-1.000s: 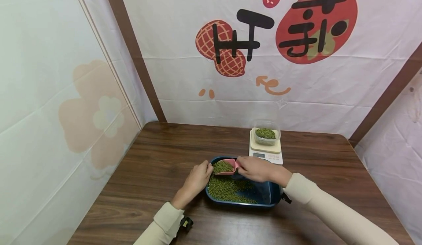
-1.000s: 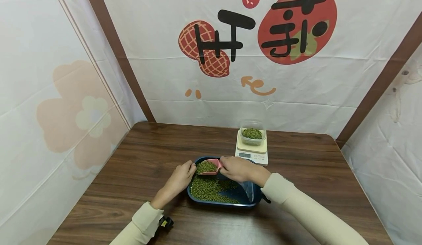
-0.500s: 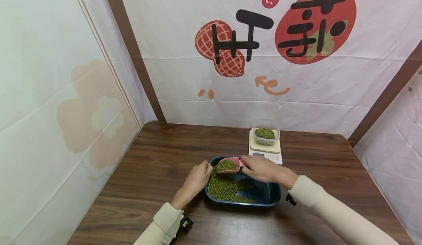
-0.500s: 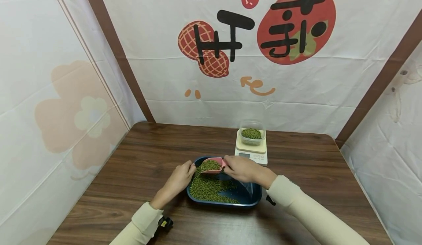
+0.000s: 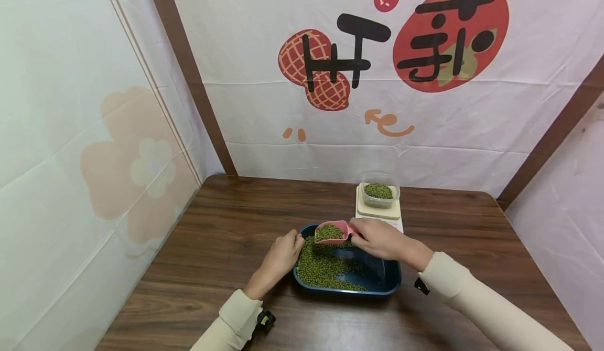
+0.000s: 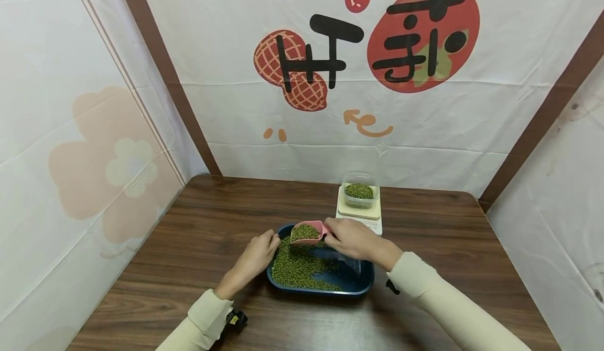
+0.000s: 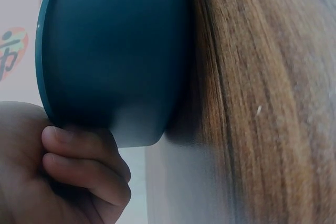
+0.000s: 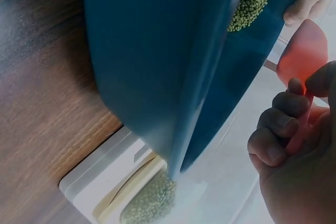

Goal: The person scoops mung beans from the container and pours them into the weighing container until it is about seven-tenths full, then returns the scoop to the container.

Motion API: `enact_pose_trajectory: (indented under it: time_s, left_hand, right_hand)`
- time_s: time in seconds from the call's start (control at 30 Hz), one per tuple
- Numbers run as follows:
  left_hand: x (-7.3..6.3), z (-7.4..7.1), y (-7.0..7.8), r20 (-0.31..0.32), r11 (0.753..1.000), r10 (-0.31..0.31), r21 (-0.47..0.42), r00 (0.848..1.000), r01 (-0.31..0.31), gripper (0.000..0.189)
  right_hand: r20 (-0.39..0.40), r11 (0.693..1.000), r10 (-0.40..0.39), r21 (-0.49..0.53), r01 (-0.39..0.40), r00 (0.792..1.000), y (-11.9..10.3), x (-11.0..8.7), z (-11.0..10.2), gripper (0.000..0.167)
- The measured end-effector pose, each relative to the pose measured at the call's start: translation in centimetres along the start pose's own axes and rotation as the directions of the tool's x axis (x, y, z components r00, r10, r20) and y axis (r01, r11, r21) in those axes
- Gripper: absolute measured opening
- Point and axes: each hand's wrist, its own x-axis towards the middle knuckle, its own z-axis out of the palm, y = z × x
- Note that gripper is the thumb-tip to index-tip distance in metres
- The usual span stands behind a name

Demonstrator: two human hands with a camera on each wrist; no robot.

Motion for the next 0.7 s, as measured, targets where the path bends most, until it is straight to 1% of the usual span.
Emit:
enact_pose_trajectory:
  time_s: [0.13, 0.33, 0.5, 0.53, 0.57, 0.6, 0.7]
  left_hand:
    - [0.1, -0.2, 0.3, 0.006, 1.000, -0.010, 0.001, 1.000, 0.010, 0.036]
    - [0.4, -0.2, 0.4, 0.000, 1.000, -0.025, 0.008, 1.000, 0.025, 0.035]
    - [0.6, -0.3, 0.5, -0.008, 1.000, -0.024, 0.006, 1.000, 0.024, 0.035]
    - [0.7, -0.2, 0.4, -0.009, 1.000, -0.019, 0.003, 1.000, 0.019, 0.035]
    - [1.2, 0.4, -0.8, -0.023, 1.000, 0.019, -0.004, 1.000, -0.019, 0.036]
    - [1.5, 0.8, -1.5, -0.041, 0.999, 0.041, -0.007, 0.998, -0.041, 0.039]
    - [1.6, 0.8, -1.6, -0.033, 0.999, 0.045, -0.013, 0.998, -0.045, 0.040]
  right_hand:
    - [-0.006, 1.000, 0.002, -0.007, -0.002, 1.000, 0.2, -0.2, -0.5, 0.008]
    - [-0.041, 1.000, -0.014, -0.009, 0.014, 0.999, 0.7, -0.4, -1.2, 0.007]
    - [-0.051, 1.000, 0.015, -0.016, -0.016, 0.999, 1.2, -0.5, -1.8, 0.010]
    - [-0.053, 1.000, 0.023, -0.014, -0.024, 0.998, 1.3, -0.5, -2.0, 0.010]
    - [-0.056, 0.999, 0.028, -0.014, -0.029, 0.998, 1.4, -0.5, -2.1, 0.010]
    - [-0.060, 0.999, 0.033, -0.015, -0.034, 0.998, 1.5, -0.5, -2.2, 0.010]
    - [-0.071, 0.999, 0.043, -0.023, -0.045, 0.997, 1.8, -0.6, -2.5, 0.007]
